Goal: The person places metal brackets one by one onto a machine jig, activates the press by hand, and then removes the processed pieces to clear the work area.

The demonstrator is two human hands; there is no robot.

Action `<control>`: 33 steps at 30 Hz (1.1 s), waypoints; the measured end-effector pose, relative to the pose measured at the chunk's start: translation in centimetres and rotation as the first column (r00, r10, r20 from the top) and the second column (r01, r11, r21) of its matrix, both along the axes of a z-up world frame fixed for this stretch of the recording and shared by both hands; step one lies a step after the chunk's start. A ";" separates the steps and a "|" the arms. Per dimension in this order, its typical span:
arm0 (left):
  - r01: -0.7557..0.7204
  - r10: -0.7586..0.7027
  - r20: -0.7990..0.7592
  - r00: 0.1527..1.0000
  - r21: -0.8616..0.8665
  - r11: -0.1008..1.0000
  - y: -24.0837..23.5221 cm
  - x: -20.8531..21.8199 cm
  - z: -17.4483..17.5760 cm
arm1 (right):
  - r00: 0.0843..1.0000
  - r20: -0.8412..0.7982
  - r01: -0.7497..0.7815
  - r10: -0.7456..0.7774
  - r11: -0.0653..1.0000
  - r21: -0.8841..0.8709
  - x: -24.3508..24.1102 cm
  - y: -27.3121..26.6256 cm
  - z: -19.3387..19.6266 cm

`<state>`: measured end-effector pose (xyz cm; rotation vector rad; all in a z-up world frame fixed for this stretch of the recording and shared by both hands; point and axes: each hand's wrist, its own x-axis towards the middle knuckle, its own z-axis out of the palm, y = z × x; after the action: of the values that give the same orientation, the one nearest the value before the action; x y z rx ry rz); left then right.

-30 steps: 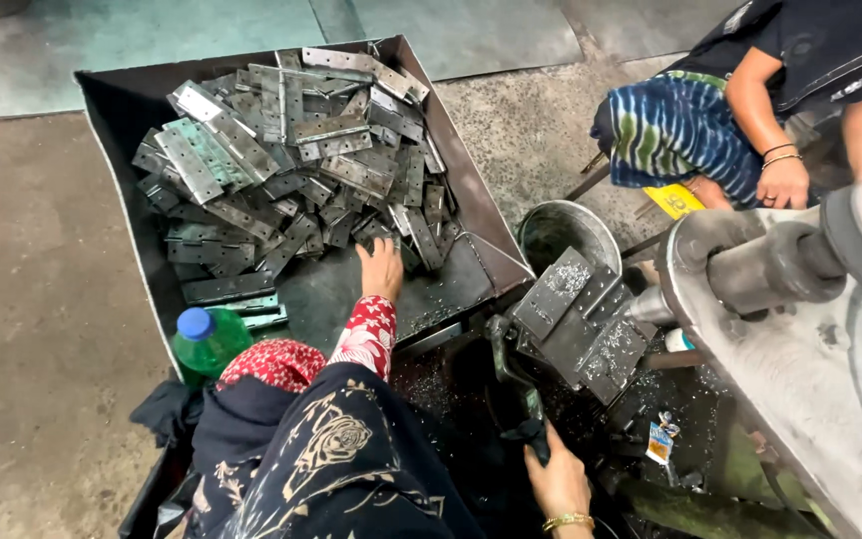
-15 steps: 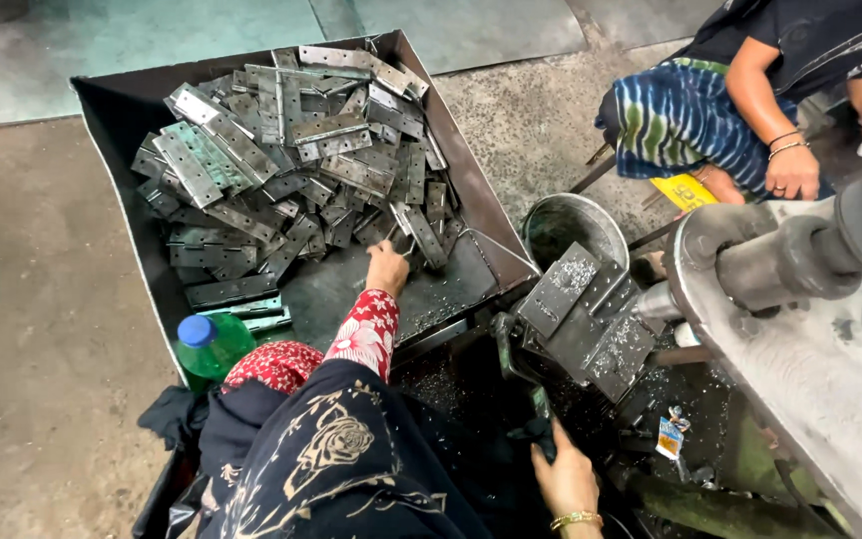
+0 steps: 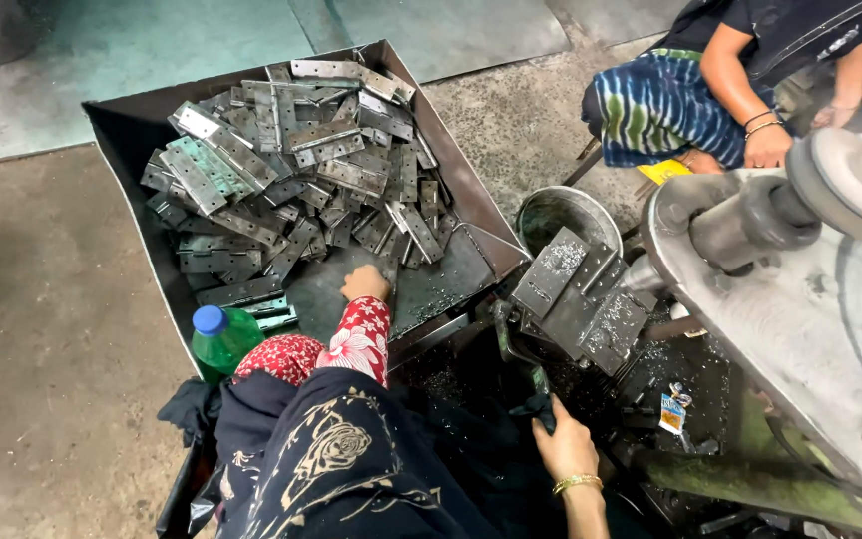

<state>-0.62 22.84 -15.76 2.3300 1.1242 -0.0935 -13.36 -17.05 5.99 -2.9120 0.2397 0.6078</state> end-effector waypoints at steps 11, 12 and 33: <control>0.015 -0.066 0.233 0.970 0.217 0.976 -3.7 -0.4 -0.7 | 1.000 0.005 0.001 -0.002 1.000 0.024 -0.4 0.4 0.8; 0.007 -0.062 0.264 0.963 0.206 0.979 -3.9 -0.4 -0.5 | 1.000 0.009 -0.001 0.000 1.000 0.027 -0.4 0.4 0.8; -0.098 0.101 0.438 0.893 -0.030 0.995 -5.1 -2.1 1.7 | 0.996 0.065 -0.064 0.061 0.997 0.042 -0.7 0.6 0.6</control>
<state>-2.76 17.76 -14.08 2.1297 1.0007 0.4473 -14.02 -16.49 6.54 -2.9005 0.1260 0.5211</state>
